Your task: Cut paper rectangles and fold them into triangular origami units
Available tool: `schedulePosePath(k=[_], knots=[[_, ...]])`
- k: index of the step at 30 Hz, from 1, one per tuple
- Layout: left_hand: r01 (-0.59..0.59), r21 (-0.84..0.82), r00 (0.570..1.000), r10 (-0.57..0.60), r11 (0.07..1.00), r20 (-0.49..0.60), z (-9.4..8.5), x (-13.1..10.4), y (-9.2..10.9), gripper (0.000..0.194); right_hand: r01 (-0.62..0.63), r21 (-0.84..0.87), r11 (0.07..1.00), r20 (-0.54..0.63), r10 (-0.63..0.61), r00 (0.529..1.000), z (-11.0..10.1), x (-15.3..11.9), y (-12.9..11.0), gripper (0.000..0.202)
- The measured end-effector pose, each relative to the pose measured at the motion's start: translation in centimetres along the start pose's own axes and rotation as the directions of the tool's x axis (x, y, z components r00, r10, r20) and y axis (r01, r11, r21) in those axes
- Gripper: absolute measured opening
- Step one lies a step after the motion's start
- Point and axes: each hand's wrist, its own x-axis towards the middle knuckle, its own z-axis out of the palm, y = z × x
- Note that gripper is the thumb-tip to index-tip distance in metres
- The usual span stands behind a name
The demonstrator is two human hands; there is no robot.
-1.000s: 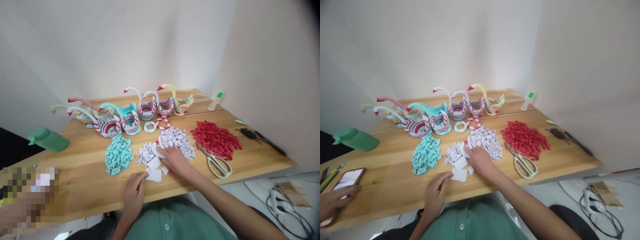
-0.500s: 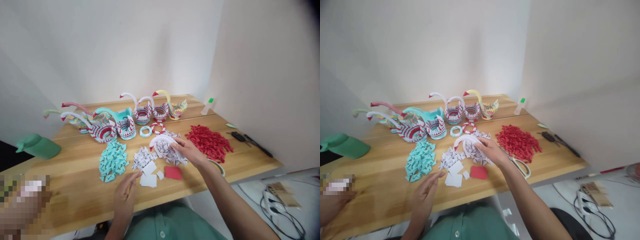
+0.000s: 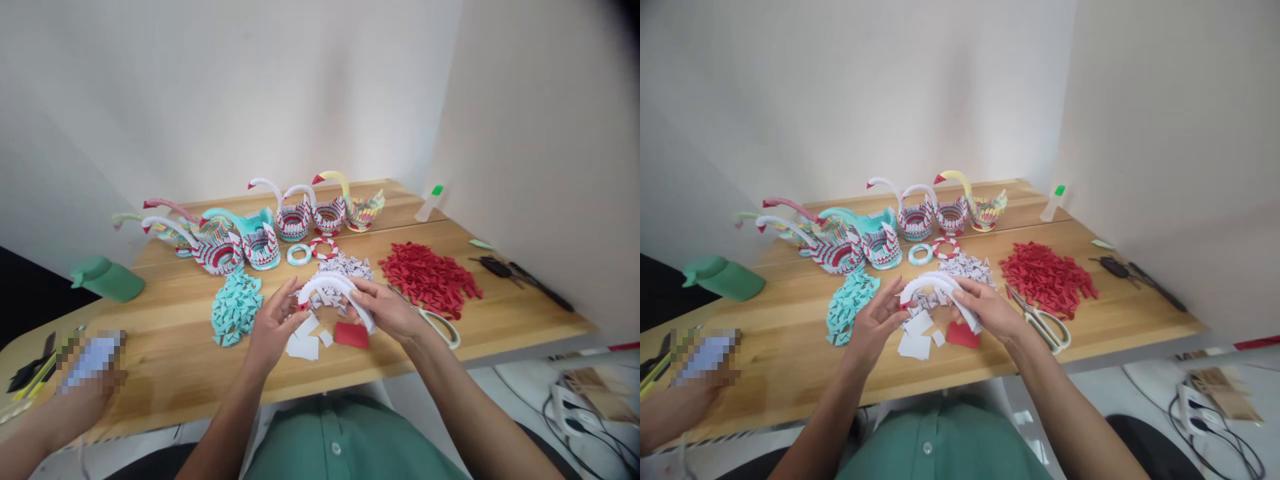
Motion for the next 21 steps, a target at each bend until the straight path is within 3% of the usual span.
schedulePosePath(k=[3, 11, 14, 17, 21], knots=[[0.004, 0.045, 1.0, -0.004, 0.999, -0.011, 0.2, 0.1, -0.2, 0.063, 0.023, 0.026, 0.999, 0.019, -0.023, 1.0, 0.0, -0.1, 0.2, 0.058], [-0.07, 0.193, 0.987, 0.096, 0.979, -0.132, 0.2, 0.8, -1.3, 0.049, 0.022, 0.093, 0.995, 0.041, -0.026, 0.999, -0.2, 0.2, 0.7, 0.048], [0.025, -0.026, 0.999, -0.026, 0.999, -0.03, 0.3, 1.2, -0.9, 0.057, 0.019, 0.114, 0.993, 0.054, -0.026, 0.998, -0.2, 0.3, 0.7, 0.049], [0.193, -0.262, 0.978, -0.166, 0.945, 0.122, 0.7, 1.3, -0.3, 0.051, 0.004, 0.128, 0.992, 0.068, -0.012, 0.998, -0.2, 0.5, 0.8, 0.05], [0.249, -0.334, 0.967, -0.216, 0.909, 0.132, 0.9, 1.5, 0.0, 0.036, -0.011, 0.037, 0.999, 0.058, 0.009, 0.998, -0.1, 0.6, 0.8, 0.052]])
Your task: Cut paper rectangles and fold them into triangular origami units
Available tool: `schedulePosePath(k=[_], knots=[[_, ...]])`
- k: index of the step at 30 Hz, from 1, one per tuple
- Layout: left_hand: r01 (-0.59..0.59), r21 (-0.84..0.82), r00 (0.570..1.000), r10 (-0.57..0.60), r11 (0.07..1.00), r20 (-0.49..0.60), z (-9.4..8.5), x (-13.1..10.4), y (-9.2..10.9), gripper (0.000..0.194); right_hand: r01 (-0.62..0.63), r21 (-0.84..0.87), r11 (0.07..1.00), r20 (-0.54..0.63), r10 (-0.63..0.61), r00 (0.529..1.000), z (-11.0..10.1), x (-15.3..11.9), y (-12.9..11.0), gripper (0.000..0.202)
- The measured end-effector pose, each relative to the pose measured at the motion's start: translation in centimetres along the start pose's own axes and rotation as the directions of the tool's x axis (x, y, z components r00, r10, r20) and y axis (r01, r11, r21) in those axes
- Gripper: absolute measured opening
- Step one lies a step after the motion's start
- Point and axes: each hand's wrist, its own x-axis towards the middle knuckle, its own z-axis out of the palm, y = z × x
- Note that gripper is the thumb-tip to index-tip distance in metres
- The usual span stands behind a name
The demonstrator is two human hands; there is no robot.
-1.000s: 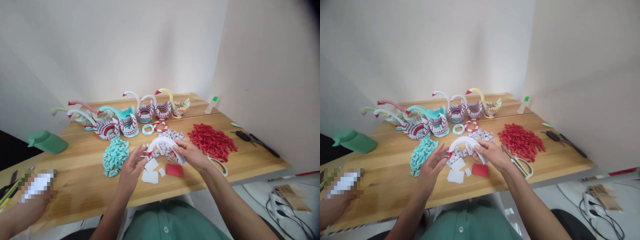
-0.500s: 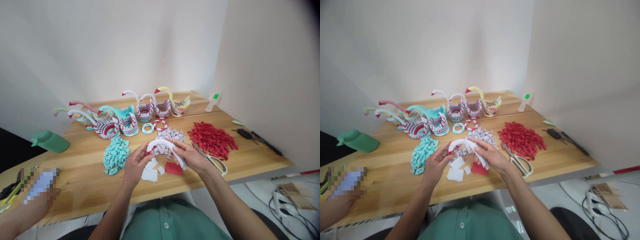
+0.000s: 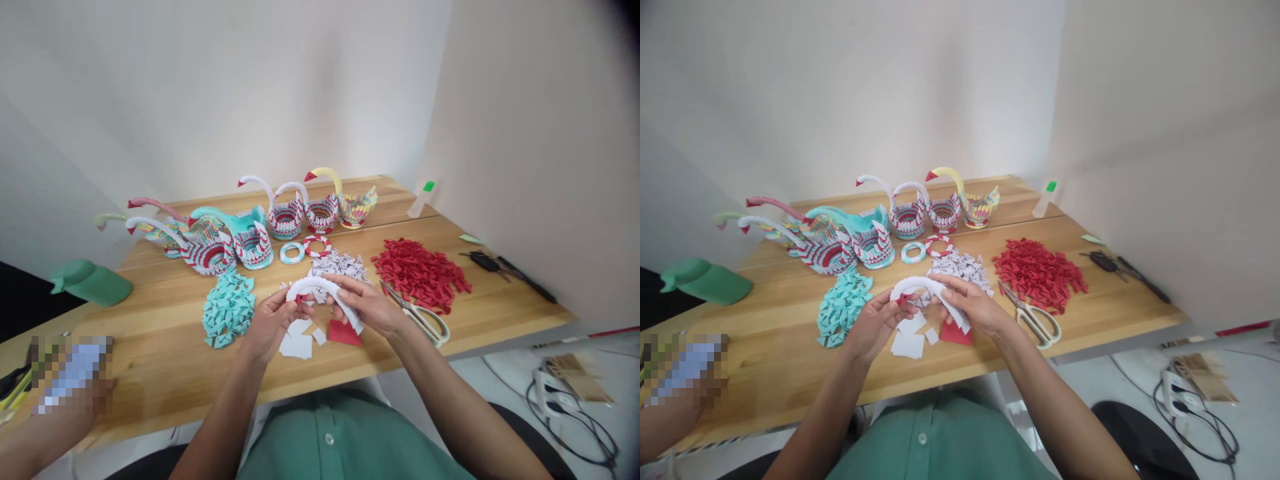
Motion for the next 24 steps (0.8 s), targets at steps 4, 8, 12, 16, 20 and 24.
schedulePosePath(k=[4, 8, 12, 16, 20, 24], knots=[[0.014, 0.006, 0.996, -0.013, 1.0, -0.094, 0.0, 0.4, -0.4, 0.031, 0.058, -0.231, 0.971, -0.043, -0.07, 0.997, 0.3, 0.5, 0.0, 0.053], [-0.03, 0.064, 0.982, 0.042, 0.998, -0.185, 0.1, 1.0, -0.9, 0.028, 0.169, -0.612, 0.772, -0.121, -0.302, 0.946, 0.7, 1.4, 0.4, 0.053], [-0.082, 0.09, 0.972, 0.1, 0.993, -0.214, 0.1, 1.4, -1.0, 0.026, 0.245, -0.845, 0.475, -0.032, -0.502, 0.864, 0.9, 2.2, 0.6, 0.046], [-0.056, -0.083, 0.987, 0.042, 0.995, -0.157, -0.2, 1.4, -0.7, 0.028, 0.257, -0.879, 0.401, 0.016, -0.515, 0.857, 0.9, 2.7, 0.6, 0.045], [-0.007, -0.142, 0.993, -0.01, 0.99, -0.119, -0.6, 1.4, -0.4, 0.022, 0.256, -0.872, 0.418, 0.018, -0.494, 0.869, 0.7, 3.1, 0.7, 0.043], [0.0, -0.175, 0.992, -0.022, 0.984, -0.12, -0.9, 1.5, -0.3, 0.016, 0.228, -0.855, 0.466, -0.011, -0.454, 0.891, 0.6, 3.3, 0.9, 0.044]])
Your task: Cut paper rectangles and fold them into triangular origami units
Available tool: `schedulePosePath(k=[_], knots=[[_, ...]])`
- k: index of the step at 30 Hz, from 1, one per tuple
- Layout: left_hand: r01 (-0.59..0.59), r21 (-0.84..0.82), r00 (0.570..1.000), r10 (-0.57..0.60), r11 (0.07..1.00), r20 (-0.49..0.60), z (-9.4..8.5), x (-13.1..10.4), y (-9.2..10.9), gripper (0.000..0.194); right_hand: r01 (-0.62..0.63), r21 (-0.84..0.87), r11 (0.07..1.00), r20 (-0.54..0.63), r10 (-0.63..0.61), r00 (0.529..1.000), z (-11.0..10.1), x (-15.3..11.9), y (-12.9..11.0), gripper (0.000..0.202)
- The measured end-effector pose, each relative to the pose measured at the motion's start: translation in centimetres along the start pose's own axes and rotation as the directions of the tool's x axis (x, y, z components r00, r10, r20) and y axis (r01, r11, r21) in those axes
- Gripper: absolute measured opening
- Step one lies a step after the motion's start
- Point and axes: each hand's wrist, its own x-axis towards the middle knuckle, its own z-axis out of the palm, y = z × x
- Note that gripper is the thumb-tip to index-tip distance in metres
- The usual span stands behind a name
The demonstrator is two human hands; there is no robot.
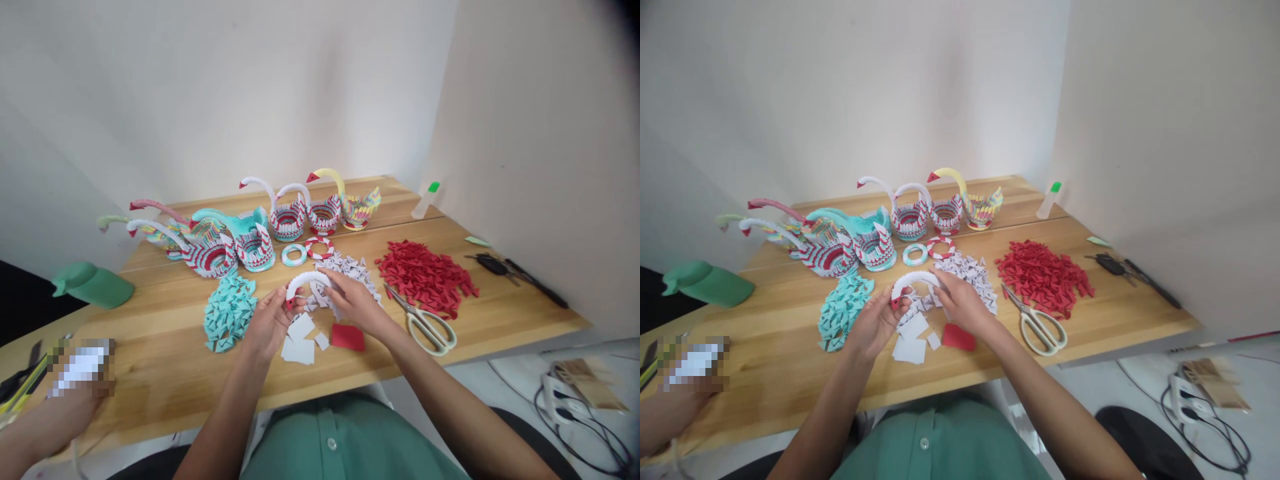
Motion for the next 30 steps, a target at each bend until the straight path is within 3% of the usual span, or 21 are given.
schedulePosePath(k=[16, 23, 30], knots=[[0.08, -0.149, 0.994, -0.091, 0.986, -0.067, -0.7, 0.5, 0.2, 0.021, -0.13, 0.292, 0.948, 0.091, 0.108, 0.99, 1.1, 1.0, 0.3, 0.031], [0.096, -0.186, 0.989, -0.114, 0.978, -0.088, -0.8, 0.6, 0.2, 0.026, -0.144, 0.264, 0.954, 0.089, 0.125, 0.988, 2.0, 1.7, 1.3, 0.029], [0.076, -0.197, 0.991, -0.096, 0.977, -0.096, -0.9, 0.7, 0.3, 0.028, -0.112, 0.148, 0.983, 0.069, 0.103, 0.992, 1.1, 3.0, 1.0, 0.006]])
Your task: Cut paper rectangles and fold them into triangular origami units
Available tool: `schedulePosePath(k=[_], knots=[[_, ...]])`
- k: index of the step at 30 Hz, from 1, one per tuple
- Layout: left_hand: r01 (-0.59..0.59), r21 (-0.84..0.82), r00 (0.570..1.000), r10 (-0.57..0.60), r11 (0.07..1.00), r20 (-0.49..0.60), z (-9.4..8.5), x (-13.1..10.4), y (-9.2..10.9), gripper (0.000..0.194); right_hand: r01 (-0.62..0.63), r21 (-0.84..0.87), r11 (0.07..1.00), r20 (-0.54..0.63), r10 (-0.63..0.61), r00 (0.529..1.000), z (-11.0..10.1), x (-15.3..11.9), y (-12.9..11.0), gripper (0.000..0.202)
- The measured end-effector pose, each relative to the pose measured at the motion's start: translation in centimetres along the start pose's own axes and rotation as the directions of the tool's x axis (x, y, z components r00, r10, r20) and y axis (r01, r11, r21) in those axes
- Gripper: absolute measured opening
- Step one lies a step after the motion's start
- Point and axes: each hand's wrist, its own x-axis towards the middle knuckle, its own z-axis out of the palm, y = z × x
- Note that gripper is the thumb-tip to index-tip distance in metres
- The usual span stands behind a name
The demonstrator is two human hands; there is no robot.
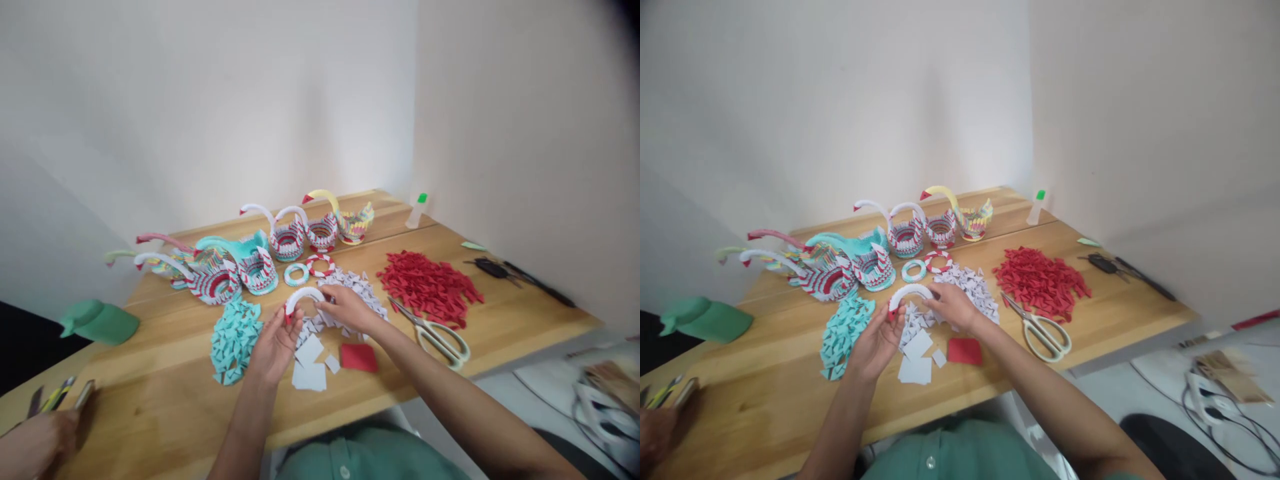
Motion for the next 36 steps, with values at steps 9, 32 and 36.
schedulePosePath(k=[9, 32, 36], knots=[[-0.02, 0.045, 0.999, 0.018, 0.999, 0.041, -2.6, 1.0, -0.4, 0.016, 0.013, -0.035, 0.999, -0.256, -0.022, 0.967, -1.9, 10.0, 0.3, 0.018], [0.064, 0.041, 0.998, -0.064, 0.997, 0.003, -3.0, 0.7, -0.6, 0.027, -0.224, 0.037, 0.974, -0.17, 0.227, 0.959, 3.6, 16.4, 8.9, 0.021], [0.07, 0.046, 0.998, -0.069, 0.997, -0.006, -3.0, 0.8, -0.5, 0.025, -0.23, 0.013, 0.973, -0.15, 0.229, 0.962, 3.7, 16.3, 8.7, 0.018]])
